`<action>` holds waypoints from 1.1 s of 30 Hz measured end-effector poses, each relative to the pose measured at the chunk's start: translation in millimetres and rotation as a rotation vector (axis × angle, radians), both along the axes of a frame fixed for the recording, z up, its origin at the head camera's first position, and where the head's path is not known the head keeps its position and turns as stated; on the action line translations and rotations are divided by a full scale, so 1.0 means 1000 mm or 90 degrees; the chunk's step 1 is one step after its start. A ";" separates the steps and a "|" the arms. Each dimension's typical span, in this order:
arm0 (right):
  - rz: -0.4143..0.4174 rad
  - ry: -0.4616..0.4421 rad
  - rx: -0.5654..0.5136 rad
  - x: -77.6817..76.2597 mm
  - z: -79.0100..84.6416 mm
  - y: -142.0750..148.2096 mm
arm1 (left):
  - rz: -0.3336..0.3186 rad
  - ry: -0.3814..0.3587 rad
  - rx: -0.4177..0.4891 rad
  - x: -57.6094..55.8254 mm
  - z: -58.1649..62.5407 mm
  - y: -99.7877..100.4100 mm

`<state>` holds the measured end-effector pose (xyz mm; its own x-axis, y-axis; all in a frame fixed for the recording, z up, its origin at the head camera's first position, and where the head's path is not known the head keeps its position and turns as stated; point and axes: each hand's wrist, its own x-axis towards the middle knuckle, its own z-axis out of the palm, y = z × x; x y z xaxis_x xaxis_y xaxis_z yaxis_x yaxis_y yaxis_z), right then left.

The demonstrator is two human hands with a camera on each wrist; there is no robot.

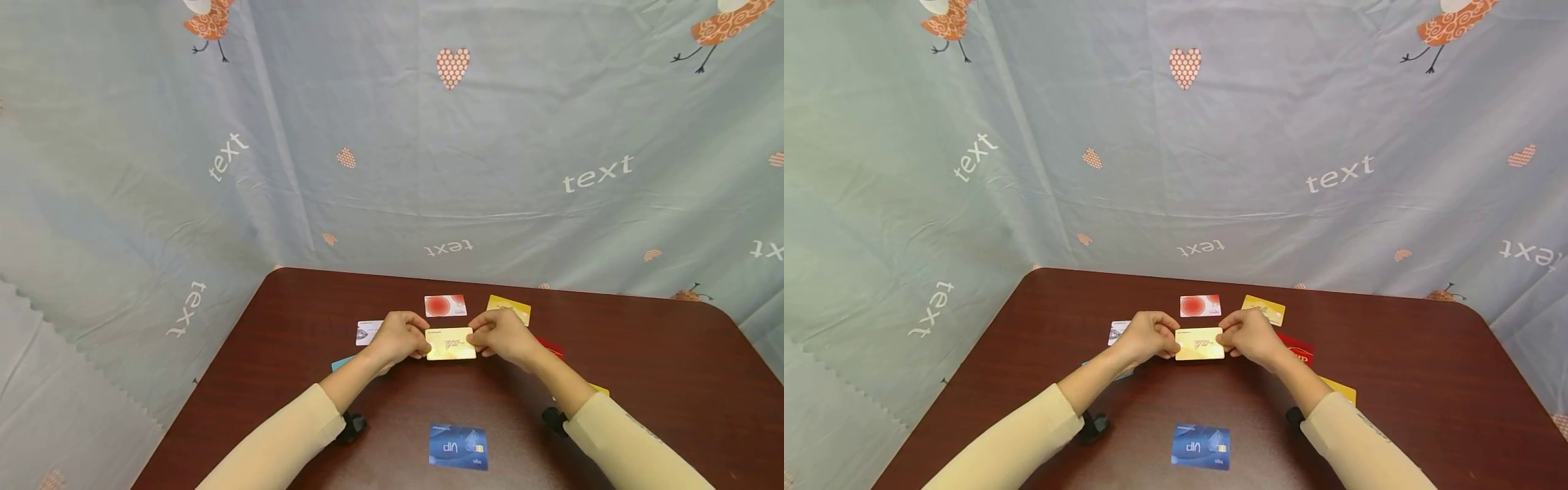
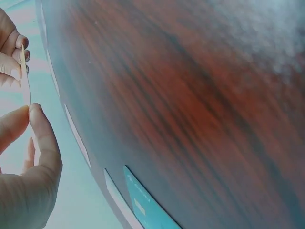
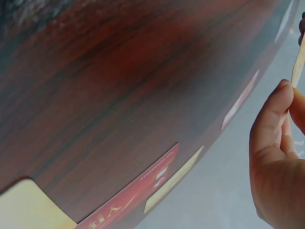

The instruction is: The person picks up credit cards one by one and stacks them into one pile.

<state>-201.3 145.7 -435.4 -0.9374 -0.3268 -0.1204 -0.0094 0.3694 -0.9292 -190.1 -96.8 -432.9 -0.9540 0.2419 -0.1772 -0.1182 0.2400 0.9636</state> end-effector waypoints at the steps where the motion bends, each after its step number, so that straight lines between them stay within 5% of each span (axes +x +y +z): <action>1: -0.001 0.000 -0.002 0.001 0.001 0.000 | -0.002 0.003 0.003 0.001 0.001 0.000; 33: 0.022 -0.037 -0.043 0.038 0.011 0.010 | -0.035 -0.037 0.037 0.032 0.012 -0.004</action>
<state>-163.6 156.2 -424.5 -0.9175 -0.3682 -0.1504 0.0331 0.3064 -0.9513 -158.2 -100.7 -420.8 -0.9277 0.3049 -0.2153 -0.1619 0.1911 0.9681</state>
